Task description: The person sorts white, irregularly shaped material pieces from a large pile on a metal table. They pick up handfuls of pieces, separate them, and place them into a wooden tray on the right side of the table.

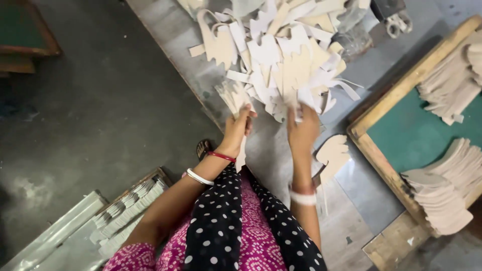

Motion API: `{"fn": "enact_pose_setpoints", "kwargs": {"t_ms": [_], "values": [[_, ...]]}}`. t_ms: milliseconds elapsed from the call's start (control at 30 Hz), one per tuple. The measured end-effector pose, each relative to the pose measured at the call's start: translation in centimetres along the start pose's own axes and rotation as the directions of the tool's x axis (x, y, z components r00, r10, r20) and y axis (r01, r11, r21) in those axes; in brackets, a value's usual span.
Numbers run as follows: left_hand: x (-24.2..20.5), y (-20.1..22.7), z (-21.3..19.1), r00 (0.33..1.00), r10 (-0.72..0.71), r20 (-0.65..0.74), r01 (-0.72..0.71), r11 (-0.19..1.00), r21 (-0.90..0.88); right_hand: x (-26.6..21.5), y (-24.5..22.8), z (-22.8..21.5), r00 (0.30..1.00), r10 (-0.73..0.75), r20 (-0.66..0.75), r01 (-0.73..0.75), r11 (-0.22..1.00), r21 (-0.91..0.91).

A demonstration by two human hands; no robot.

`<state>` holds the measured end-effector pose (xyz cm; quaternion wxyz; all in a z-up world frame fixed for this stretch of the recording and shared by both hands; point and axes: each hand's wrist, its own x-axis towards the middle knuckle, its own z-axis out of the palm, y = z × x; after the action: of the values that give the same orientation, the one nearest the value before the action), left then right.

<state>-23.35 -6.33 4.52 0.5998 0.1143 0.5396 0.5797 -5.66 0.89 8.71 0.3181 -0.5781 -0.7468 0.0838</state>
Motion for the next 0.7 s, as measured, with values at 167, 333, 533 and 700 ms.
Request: {"fn": "enact_pose_setpoints", "kwargs": {"t_ms": [167,333,533,700], "values": [[0.9,0.2,-2.6,0.999,0.02,-0.041,-0.026,0.988,-0.15,3.0,3.4,4.4,0.963,0.21,0.167,-0.22,0.974,0.047],[1.4,-0.1,-3.9,0.997,0.07,-0.043,-0.075,0.989,-0.128,0.4,9.1,2.1,0.953,0.239,0.184,-0.299,0.832,0.467],[-0.1,1.7,-1.9,0.997,0.033,0.071,-0.032,0.999,-0.015,0.8,1.0,-2.8,0.879,0.476,0.005,-0.306,0.557,0.772],[-0.9,2.4,1.1,0.954,-0.014,0.298,0.069,0.982,-0.174,-3.0,-9.4,-1.8,0.939,0.055,0.339,-0.095,0.99,0.103]]}}
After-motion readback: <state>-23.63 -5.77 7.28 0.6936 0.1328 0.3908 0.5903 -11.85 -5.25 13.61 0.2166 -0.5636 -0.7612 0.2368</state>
